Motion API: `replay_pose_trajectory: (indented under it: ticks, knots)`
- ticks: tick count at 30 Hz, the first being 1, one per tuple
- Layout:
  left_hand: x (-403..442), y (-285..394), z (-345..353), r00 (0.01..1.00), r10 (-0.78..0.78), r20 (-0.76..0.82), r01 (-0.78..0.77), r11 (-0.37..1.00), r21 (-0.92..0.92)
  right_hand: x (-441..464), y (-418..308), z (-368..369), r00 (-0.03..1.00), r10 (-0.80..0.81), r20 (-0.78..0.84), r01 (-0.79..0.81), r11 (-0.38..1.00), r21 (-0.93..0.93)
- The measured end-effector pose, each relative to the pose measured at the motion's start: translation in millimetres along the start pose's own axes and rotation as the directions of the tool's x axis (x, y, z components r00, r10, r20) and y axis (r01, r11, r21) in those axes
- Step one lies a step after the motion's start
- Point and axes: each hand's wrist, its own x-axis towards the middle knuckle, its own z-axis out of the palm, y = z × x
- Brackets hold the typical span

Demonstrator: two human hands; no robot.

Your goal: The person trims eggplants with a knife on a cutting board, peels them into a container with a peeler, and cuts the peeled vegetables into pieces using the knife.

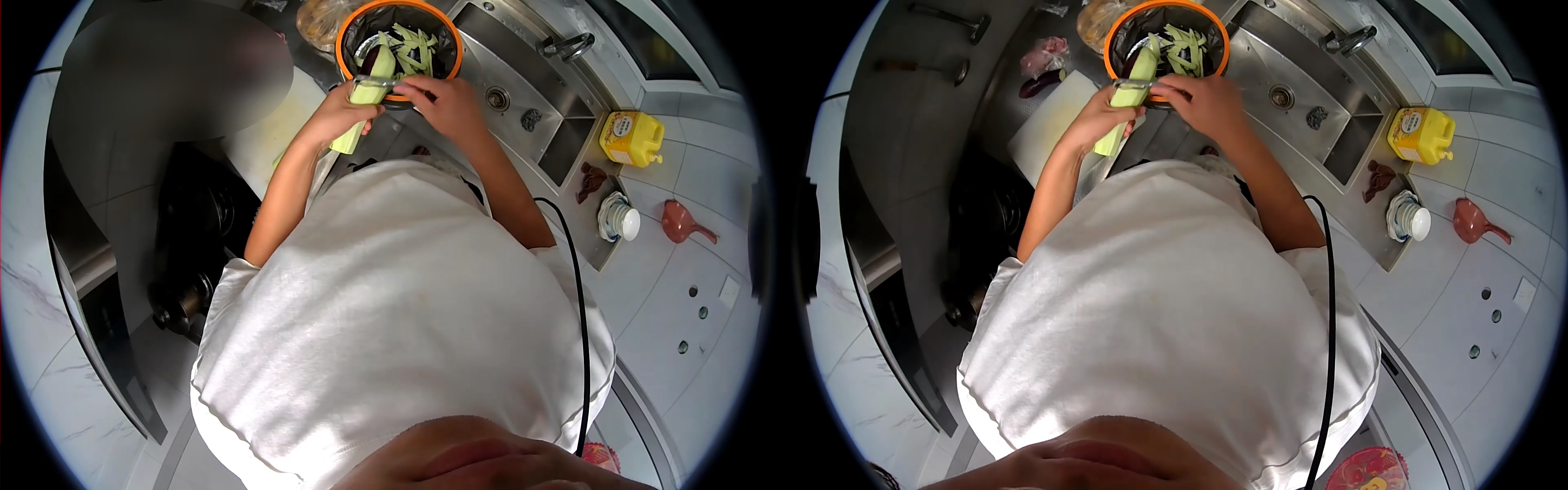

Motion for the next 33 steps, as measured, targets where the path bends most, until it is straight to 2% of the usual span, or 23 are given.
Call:
replay_pose_trajectory:
  ticks: [2, 4, 7, 9, 11, 13, 14, 16, 18, 20, 21, 23, 24, 25, 27, 28, 30, 32, 33]
  knots:
    - [-4, -2, 1, 0.999, -0.019, 0.035, 0.017, 0.999, 0.048, 9, 13, -1, 0.998, 0.021, -0.060, -0.024, 0.998, -0.052]
    - [-13, 1, 10, 1.000, 0.004, 0.021, -0.005, 0.998, 0.061, 20, 35, -13, 0.968, 0.232, -0.100, -0.253, 0.899, -0.357]
    - [-12, 5, 8, 0.998, 0.065, -0.003, -0.064, 0.994, 0.088, 20, 53, -21, 0.951, 0.265, -0.157, -0.306, 0.878, -0.368]
    - [-16, 3, 7, 0.997, 0.081, -0.010, -0.079, 0.993, 0.090, 17, 41, -28, 0.959, 0.255, -0.125, -0.282, 0.908, -0.310]
    - [-15, 9, 5, 0.999, 0.014, -0.049, -0.011, 0.999, 0.052, 10, 23, -31, 0.965, 0.240, -0.103, -0.259, 0.932, -0.252]
    - [-11, 8, 1, 0.999, -0.024, -0.042, 0.023, 1.000, -0.016, 0, 8, -20, 0.973, 0.229, 0.037, -0.232, 0.961, 0.150]
    - [-10, 6, 0, 0.998, -0.061, -0.031, 0.059, 0.995, -0.083, -2, 3, -15, 0.973, 0.229, 0.037, -0.232, 0.961, 0.152]
    - [-10, 5, -4, 0.998, -0.055, 0.023, 0.058, 0.992, -0.114, -5, -2, -7, 0.987, 0.100, 0.122, -0.109, 0.991, 0.074]
    - [-9, 4, -7, 0.996, -0.045, 0.076, 0.055, 0.988, -0.145, 2, 16, 2, 0.984, 0.152, 0.092, -0.162, 0.981, 0.107]
    - [-11, 2, -6, 0.988, -0.129, 0.082, 0.137, 0.986, -0.096, 12, 32, 2, 0.929, 0.371, -0.003, -0.370, 0.926, -0.072]
    - [-14, 6, 0, 0.988, -0.130, 0.084, 0.138, 0.986, -0.095, 11, 33, -2, 0.928, 0.373, -0.005, -0.372, 0.925, -0.072]
    - [-22, 20, 14, 0.990, -0.135, -0.036, 0.131, 0.986, -0.098, 16, 33, -13, 0.910, 0.400, -0.105, -0.408, 0.911, -0.067]
    - [-22, 20, 12, 0.990, -0.136, -0.039, 0.131, 0.986, -0.100, 16, 31, -15, 0.898, 0.414, -0.150, -0.427, 0.902, -0.064]
    - [-21, 18, 10, 0.993, -0.108, -0.055, 0.106, 0.994, -0.038, 13, 29, -15, 0.898, 0.415, -0.146, -0.427, 0.902, -0.065]
    - [-16, 11, 4, 0.999, -0.018, -0.050, 0.020, 0.999, 0.045, 6, 25, -17, 0.975, 0.218, -0.048, -0.220, 0.975, -0.031]
    - [-13, 11, 2, 0.999, -0.017, -0.051, 0.020, 0.999, 0.043, 4, 16, -19, 0.975, 0.217, -0.046, -0.219, 0.975, -0.032]
    - [-10, 11, 0, 0.999, 0.013, -0.039, -0.011, 0.998, 0.063, 1, -7, -18, 0.991, 0.089, 0.104, -0.101, 0.989, 0.110]
    - [-8, 11, -1, 0.998, -0.004, -0.065, 0.009, 0.997, 0.076, -1, -12, -10, 0.994, 0.042, 0.101, -0.049, 0.997, 0.065]
    - [-8, 12, 0, 0.996, -0.019, -0.091, 0.027, 0.996, 0.088, -3, -9, -4, 0.997, -0.043, 0.058, 0.042, 0.999, 0.019]
